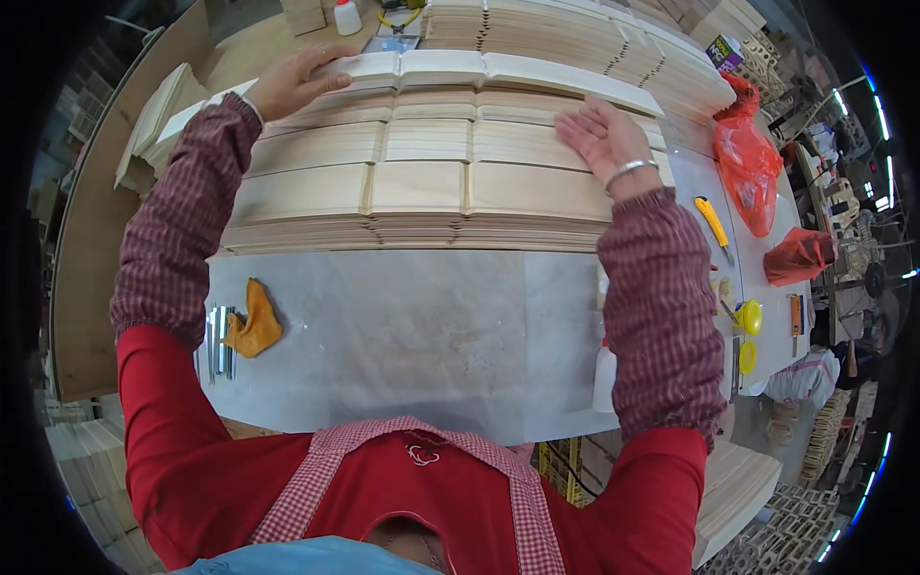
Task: Assemble wooden box components using a pneumatic nail gun and wood glue.
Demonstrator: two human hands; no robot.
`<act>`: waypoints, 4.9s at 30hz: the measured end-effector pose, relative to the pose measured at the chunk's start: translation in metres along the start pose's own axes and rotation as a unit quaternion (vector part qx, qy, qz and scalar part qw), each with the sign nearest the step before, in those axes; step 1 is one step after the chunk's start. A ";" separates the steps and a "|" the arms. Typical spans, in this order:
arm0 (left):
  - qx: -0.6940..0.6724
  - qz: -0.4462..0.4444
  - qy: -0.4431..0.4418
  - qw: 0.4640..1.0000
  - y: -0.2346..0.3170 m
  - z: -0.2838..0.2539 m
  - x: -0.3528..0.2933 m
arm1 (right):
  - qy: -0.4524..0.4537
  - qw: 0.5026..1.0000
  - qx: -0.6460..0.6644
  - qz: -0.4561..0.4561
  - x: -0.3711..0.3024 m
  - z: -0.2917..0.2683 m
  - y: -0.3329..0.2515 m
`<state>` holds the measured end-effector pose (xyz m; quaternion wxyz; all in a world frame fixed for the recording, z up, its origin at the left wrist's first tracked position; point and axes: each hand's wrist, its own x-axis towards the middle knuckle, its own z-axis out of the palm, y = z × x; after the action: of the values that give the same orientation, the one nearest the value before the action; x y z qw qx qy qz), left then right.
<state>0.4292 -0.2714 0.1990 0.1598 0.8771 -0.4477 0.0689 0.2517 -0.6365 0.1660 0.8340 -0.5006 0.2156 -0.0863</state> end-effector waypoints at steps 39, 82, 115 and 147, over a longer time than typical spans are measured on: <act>-0.647 -0.427 0.401 0.489 0.053 0.064 -0.379 | 0.126 0.985 0.117 -0.027 -0.230 -0.123 0.141; -0.355 -0.401 0.433 0.725 0.144 0.110 -0.378 | -0.096 0.821 -0.385 -0.410 -0.239 0.015 0.132; -0.487 -0.103 0.124 0.858 0.138 0.096 -0.324 | -0.298 0.646 -0.589 -0.384 -0.232 0.079 0.167; -0.428 -0.063 0.144 0.890 0.143 0.101 -0.318 | -0.311 0.606 -0.641 -0.353 -0.232 0.084 0.176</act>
<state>0.1236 -0.1418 0.0513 0.5862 0.7307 -0.3496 -0.0140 0.0696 -0.4006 0.1102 0.2213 -0.9411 -0.2501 -0.0524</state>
